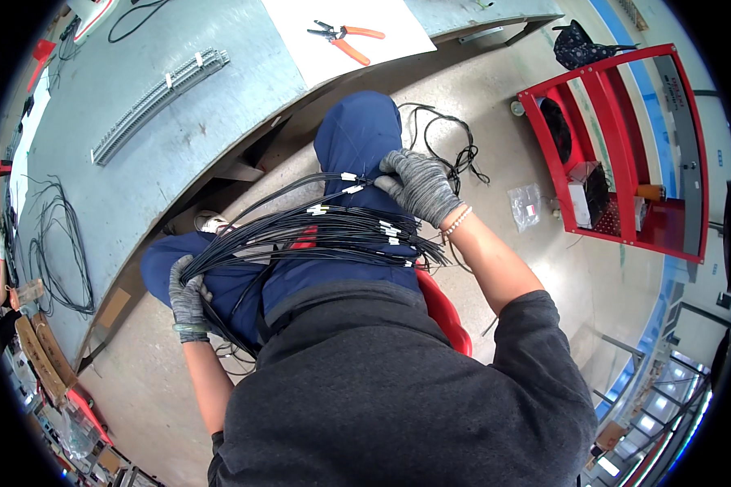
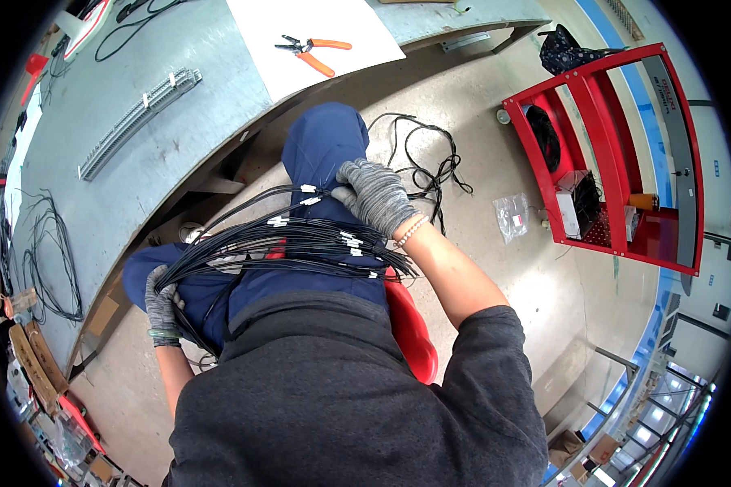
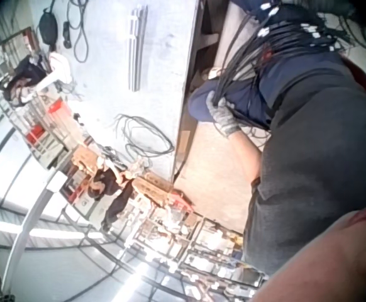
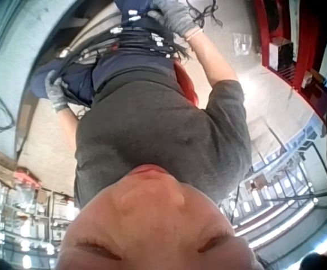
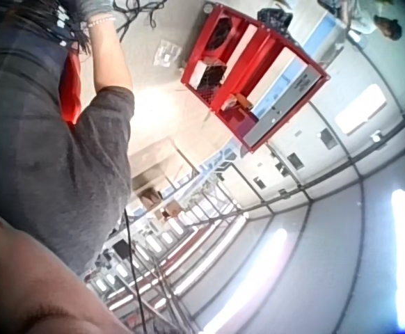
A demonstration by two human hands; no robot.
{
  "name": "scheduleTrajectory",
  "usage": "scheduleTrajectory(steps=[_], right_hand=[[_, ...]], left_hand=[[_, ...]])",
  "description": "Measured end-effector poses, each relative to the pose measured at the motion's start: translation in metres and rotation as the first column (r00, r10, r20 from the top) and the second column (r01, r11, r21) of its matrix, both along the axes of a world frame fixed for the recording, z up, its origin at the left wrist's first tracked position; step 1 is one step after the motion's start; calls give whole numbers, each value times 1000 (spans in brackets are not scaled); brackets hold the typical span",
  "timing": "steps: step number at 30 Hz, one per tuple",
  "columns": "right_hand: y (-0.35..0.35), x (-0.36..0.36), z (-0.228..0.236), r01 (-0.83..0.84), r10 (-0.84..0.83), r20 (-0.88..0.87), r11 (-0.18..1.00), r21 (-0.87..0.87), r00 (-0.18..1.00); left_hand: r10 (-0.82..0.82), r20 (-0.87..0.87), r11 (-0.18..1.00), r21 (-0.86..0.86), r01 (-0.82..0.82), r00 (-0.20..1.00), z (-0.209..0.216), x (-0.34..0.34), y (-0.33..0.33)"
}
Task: The person sits at a workbench and bundles a large number of black cables with white connectors. They gather the cables on their lap, align the ends, and secure them with white zip ties. The person repeatedly picks up bundles, aligns them, and fastens them together.
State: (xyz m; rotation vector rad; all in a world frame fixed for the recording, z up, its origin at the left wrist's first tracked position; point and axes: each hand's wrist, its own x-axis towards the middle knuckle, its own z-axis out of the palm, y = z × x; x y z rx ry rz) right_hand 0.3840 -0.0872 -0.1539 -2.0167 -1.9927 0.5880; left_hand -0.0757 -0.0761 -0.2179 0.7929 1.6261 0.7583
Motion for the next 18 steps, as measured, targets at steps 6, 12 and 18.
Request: scheduleTrajectory(steps=[6,12,18], right_hand=[[-17,6,-8,28,-27,69,1000,-9,997],[-46,15,-4,-28,36,11,907,-419,999],[-77,16,-29,-18,92,131,876,-482,987]], left_hand=[[2,-1,1000,-9,-2,1000,-4,-3,1],[19,10,1000,-13,-19,1000,-6,-3,4],[8,10,1000,-7,-8,1000,-4,-1,7]])
